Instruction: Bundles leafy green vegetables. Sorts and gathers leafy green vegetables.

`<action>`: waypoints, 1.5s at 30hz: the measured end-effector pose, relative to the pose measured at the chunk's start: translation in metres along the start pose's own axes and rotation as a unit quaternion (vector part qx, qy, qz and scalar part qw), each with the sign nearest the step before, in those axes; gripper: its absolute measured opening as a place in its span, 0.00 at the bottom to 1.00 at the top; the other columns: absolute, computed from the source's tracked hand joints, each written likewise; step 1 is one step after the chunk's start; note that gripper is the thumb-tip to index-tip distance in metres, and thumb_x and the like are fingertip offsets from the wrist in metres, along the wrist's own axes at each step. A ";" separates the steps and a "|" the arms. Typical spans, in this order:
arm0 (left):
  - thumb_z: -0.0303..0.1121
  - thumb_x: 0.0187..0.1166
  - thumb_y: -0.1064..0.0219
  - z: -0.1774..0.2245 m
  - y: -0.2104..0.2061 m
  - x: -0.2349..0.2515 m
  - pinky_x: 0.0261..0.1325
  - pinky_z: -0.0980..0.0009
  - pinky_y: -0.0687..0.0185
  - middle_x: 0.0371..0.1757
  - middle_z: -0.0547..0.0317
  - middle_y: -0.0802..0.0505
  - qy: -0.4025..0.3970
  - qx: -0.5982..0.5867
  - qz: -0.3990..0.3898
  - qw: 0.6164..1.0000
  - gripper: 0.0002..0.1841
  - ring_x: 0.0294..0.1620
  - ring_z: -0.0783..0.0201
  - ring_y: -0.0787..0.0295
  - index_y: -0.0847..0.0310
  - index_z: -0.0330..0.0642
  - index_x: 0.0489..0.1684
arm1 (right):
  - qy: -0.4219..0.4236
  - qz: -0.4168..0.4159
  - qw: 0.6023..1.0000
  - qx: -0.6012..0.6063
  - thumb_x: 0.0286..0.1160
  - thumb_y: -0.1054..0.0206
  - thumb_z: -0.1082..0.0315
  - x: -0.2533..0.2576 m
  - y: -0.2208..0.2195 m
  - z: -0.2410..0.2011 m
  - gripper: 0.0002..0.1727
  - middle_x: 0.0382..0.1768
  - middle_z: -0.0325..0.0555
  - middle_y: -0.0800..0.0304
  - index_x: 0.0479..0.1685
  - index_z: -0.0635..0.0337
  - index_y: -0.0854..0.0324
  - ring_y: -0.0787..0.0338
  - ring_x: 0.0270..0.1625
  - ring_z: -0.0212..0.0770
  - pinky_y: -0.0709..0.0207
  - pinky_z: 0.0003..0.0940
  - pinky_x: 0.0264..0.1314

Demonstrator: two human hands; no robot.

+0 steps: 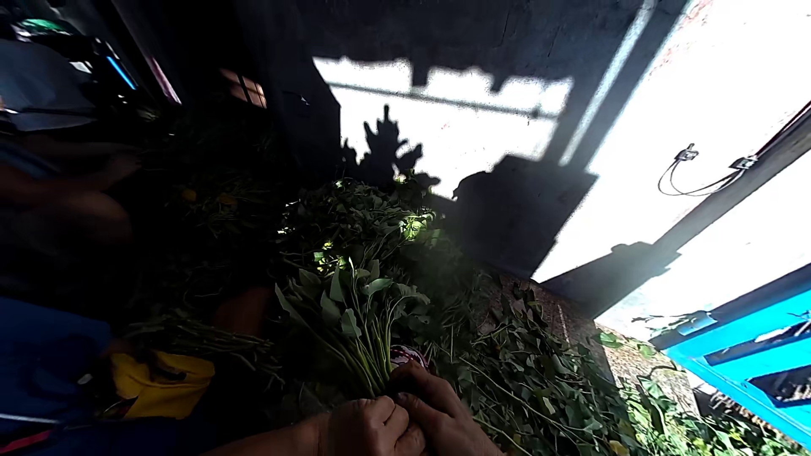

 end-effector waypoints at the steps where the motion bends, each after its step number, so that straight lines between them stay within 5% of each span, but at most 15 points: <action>1: 0.30 0.88 0.46 0.001 -0.001 -0.001 0.24 0.71 0.31 0.29 0.62 0.16 0.002 -0.003 0.001 1.000 0.09 0.24 0.64 0.24 0.19 0.50 0.41 | -0.006 -0.001 1.000 0.005 0.84 0.42 0.70 -0.001 0.000 0.001 0.13 0.54 0.48 0.12 0.53 0.66 0.15 0.15 0.60 0.37 0.22 0.34 0.67; 7: 0.29 0.86 0.45 0.010 -0.009 -0.012 0.25 0.71 0.29 0.26 0.61 0.18 0.022 -0.036 0.009 0.999 0.09 0.24 0.63 0.23 0.20 0.49 0.38 | -0.047 0.014 0.999 0.014 0.83 0.42 0.72 -0.008 -0.009 0.003 0.11 0.50 0.48 0.12 0.52 0.66 0.16 0.13 0.54 0.36 0.19 0.34 0.60; 14: 0.30 0.87 0.44 0.021 -0.011 -0.015 0.27 0.68 0.26 0.27 0.58 0.15 0.106 -0.026 0.027 0.994 0.09 0.24 0.61 0.21 0.16 0.48 0.41 | 0.026 0.281 0.945 -0.166 0.82 0.37 0.70 -0.037 -0.027 -0.021 0.13 0.45 0.52 0.15 0.56 0.71 0.23 0.13 0.40 0.37 0.15 0.32 0.41; 24: 0.31 0.86 0.44 0.036 -0.006 -0.005 0.30 0.65 0.20 0.32 0.57 0.10 0.271 0.003 0.017 0.962 0.11 0.28 0.58 0.15 0.14 0.46 0.39 | -0.002 0.235 0.943 -0.236 0.82 0.44 0.69 -0.058 -0.039 -0.037 0.18 0.46 0.56 0.16 0.61 0.74 0.26 0.13 0.41 0.41 0.15 0.37 0.42; 33: 0.31 0.83 0.39 0.035 -0.005 -0.006 0.26 0.64 0.20 0.25 0.57 0.13 0.339 -0.009 0.013 0.941 0.10 0.25 0.57 0.15 0.10 0.43 0.39 | 0.019 0.248 0.940 -0.233 0.80 0.45 0.70 -0.060 -0.046 -0.029 0.18 0.50 0.58 0.16 0.61 0.76 0.26 0.12 0.43 0.40 0.14 0.35 0.43; 39: 0.39 0.84 0.39 0.025 -0.004 -0.005 0.21 0.58 0.19 0.21 0.58 0.12 0.503 -0.173 -0.028 0.847 0.14 0.21 0.59 0.12 0.13 0.43 0.32 | 0.022 0.213 0.928 -0.306 0.67 0.30 0.66 -0.062 -0.049 -0.026 0.16 0.47 0.59 0.15 0.46 0.71 0.20 0.11 0.47 0.48 0.14 0.40 0.48; 45: 0.37 0.77 0.33 0.015 -0.002 0.001 0.25 0.54 0.19 0.18 0.58 0.14 0.553 -0.232 -0.088 0.795 0.09 0.20 0.57 0.14 0.13 0.43 0.31 | -0.027 0.226 0.887 -0.402 0.62 0.23 0.67 -0.054 -0.054 -0.030 0.12 0.42 0.57 0.11 0.37 0.68 0.15 0.08 0.44 0.50 0.12 0.40 0.46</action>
Point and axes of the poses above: each hand's wrist, its own x-axis towards the middle knuckle, its own y-axis out of the back of the hand, z = x × y, the point moved 3 cm from there along x, towards the middle knuckle
